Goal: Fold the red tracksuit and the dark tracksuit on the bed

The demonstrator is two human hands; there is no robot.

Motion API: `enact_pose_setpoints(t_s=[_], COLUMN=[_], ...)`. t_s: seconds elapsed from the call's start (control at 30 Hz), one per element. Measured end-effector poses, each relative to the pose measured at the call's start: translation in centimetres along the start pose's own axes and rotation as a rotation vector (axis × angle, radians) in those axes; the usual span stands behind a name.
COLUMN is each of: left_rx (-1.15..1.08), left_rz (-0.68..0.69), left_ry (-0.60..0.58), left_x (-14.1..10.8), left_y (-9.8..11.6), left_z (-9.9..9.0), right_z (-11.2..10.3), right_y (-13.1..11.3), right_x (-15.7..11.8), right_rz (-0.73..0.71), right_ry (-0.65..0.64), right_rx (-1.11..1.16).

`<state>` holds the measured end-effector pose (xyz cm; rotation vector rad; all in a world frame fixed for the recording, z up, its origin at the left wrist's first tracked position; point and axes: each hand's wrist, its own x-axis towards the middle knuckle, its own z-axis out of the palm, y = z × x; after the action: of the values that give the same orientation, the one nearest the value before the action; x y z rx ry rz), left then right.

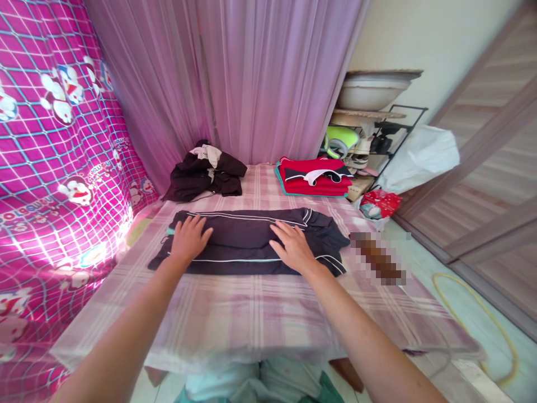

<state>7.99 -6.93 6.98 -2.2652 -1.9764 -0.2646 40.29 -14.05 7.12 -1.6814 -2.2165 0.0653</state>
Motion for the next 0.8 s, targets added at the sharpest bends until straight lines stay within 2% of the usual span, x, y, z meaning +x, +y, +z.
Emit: enact_pose_setpoints(t_s=[0.1,0.23,0.8], left_rx=[0.010,0.008,-0.014], left_rz=[-0.041,-0.071,-0.098], left_ry=[-0.089,-0.153,-0.151], left_x=[0.5,0.2,0.1], left_y=[2.0,1.8,2.0], left_z=[1.9,3.7,3.5], right_z=[2.3,4.5,4.9], right_y=[-1.4,-1.0,-1.1], right_x=[2.5,2.8,2.1], right_rz=[0.103,0.183,0.186], right_ry=[-0.074,-0.244,-0.160], right_rx=[-0.029,-0.027,-0.034])
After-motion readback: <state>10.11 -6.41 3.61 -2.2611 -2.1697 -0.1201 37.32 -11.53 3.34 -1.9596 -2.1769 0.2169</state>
